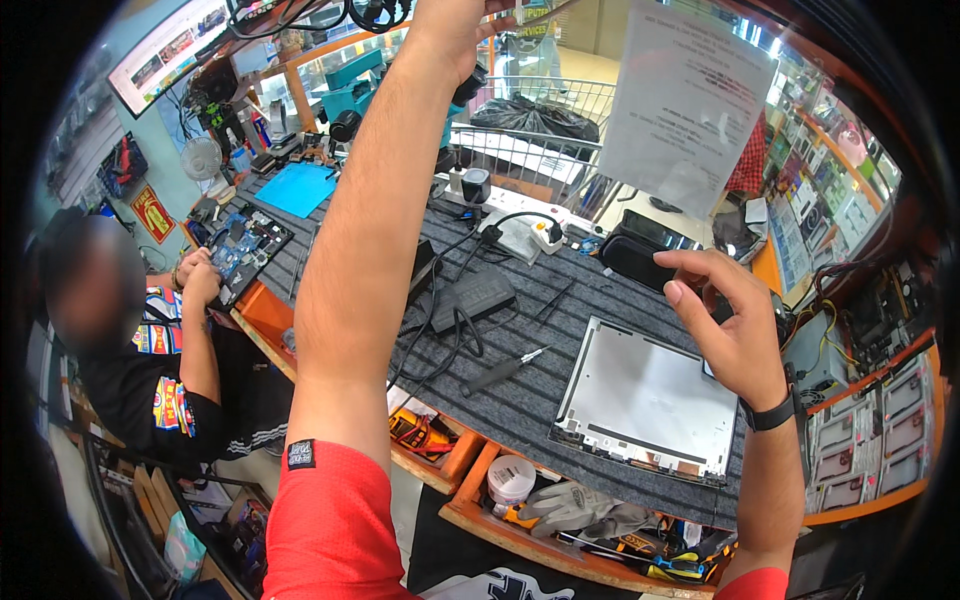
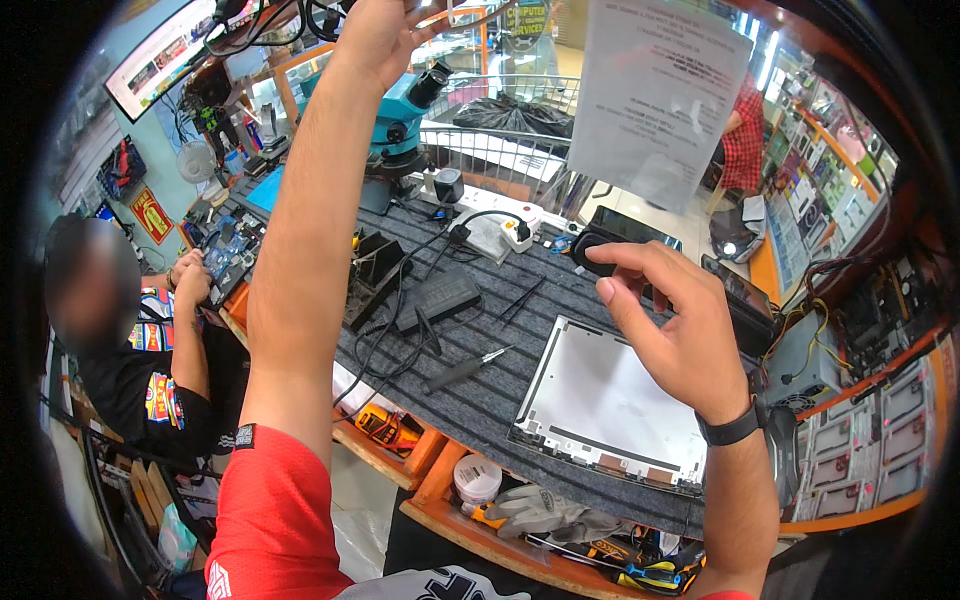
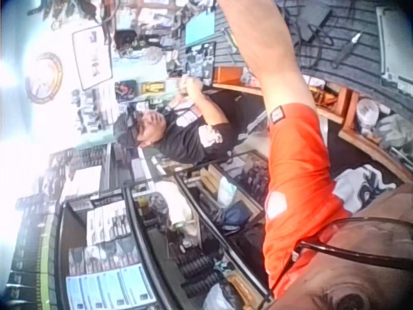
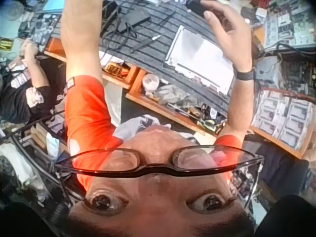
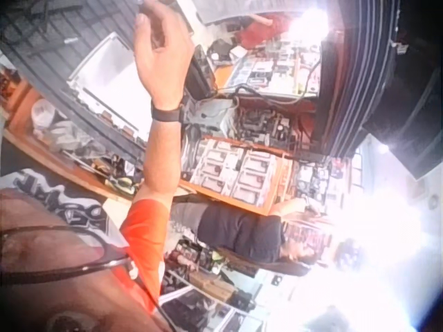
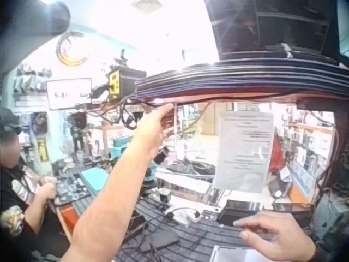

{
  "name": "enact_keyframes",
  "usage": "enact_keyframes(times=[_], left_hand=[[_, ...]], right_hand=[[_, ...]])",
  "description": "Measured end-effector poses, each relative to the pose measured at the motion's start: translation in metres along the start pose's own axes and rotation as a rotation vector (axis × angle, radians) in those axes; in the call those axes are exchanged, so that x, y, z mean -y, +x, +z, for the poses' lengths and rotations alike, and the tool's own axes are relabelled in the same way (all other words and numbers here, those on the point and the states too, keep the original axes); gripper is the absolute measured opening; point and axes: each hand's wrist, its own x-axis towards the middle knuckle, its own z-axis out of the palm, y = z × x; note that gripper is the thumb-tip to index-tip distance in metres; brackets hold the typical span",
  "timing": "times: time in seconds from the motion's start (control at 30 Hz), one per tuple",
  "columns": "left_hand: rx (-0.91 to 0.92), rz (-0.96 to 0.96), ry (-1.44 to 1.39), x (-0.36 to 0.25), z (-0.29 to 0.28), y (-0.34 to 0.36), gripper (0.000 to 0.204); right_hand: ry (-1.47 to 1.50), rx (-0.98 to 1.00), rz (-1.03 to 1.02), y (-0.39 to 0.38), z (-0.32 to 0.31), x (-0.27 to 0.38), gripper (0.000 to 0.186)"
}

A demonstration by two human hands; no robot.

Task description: The person applies adhesive strips to the internal frame of a laptop screen and trims them using shears.

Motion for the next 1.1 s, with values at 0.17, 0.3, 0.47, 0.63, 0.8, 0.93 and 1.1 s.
enact_keyframes(times=[0.17,0.3,0.47,0.63,0.8,0.93,1.1], left_hand=[[0.017,-0.024,0.0,-0.007,0.004,0.001,0.022],[-0.028,-0.029,0.061,-0.011,0.004,0.002,0.019],[-0.013,0.021,0.1,-0.017,0.004,0.001,0.014],[0.067,0.059,0.148,-0.035,0.005,-0.004,0.015],[0.072,0.02,0.064,-0.041,0.019,-0.04,0.018],[0.228,-0.048,0.034,-0.026,0.028,-0.111,0.03],[0.423,-0.217,-0.017,-0.012,0.046,-0.196,0.053]], right_hand=[[0.008,-0.023,0.001,-0.004,-0.002,0.002,0.024],[-0.001,-0.024,-0.012,-0.007,-0.006,0.005,0.025],[-0.002,-0.033,-0.019,-0.01,-0.008,0.006,0.026],[-0.002,-0.034,-0.017,-0.014,-0.01,0.01,0.025],[0.086,-0.043,0.012,-0.013,-0.011,0.014,0.024],[0.294,-0.111,0.036,-0.008,-0.006,0.017,0.023],[0.525,-0.172,0.09,-0.011,-0.019,0.027,0.025]])
